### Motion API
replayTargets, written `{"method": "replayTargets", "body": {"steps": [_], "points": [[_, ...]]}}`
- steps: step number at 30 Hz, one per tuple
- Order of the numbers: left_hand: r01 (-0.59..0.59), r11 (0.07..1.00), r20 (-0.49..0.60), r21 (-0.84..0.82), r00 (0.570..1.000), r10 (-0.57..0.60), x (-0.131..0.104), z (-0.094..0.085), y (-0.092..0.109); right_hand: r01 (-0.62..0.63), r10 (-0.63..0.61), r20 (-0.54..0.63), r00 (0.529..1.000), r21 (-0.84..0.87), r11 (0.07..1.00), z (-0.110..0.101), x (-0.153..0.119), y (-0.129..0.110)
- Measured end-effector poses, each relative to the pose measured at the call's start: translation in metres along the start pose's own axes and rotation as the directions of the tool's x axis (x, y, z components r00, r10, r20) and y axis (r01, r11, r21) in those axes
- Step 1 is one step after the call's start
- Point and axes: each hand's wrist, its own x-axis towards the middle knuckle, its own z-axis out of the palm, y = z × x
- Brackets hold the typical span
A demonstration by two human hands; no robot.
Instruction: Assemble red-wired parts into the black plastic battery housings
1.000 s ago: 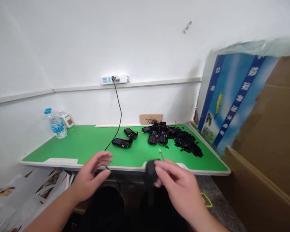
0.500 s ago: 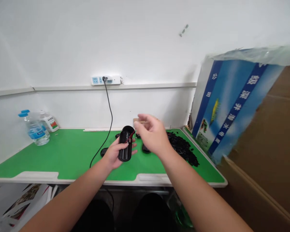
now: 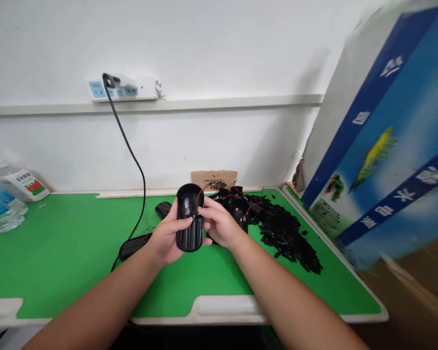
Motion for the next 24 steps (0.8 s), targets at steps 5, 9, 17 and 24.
{"method": "replayTargets", "body": {"steps": [5,9,17,24], "points": [[0.031,1.0,0.065,-0.003,0.997,-0.03,-0.003,-0.007,-0.001,-0.017,0.017,0.021,1.0,-0.015,1.0,-0.003,-0.008,0.012],[0.023,1.0,0.115,0.015,0.993,-0.025,-0.005,-0.01,-0.002,-0.019,0.02,0.055,0.998,-0.015,1.0,-0.006,-0.011,0.013],[0.036,0.999,0.09,0.0,0.995,-0.036,-0.005,-0.011,-0.002,0.044,-0.041,0.03,0.999,-0.112,0.993,-0.011,-0.012,0.016],[0.049,0.999,0.041,-0.002,0.998,-0.049,-0.002,-0.012,-0.004,0.06,-0.055,0.036,0.998,-0.161,0.985,-0.013,-0.007,0.018]]}}
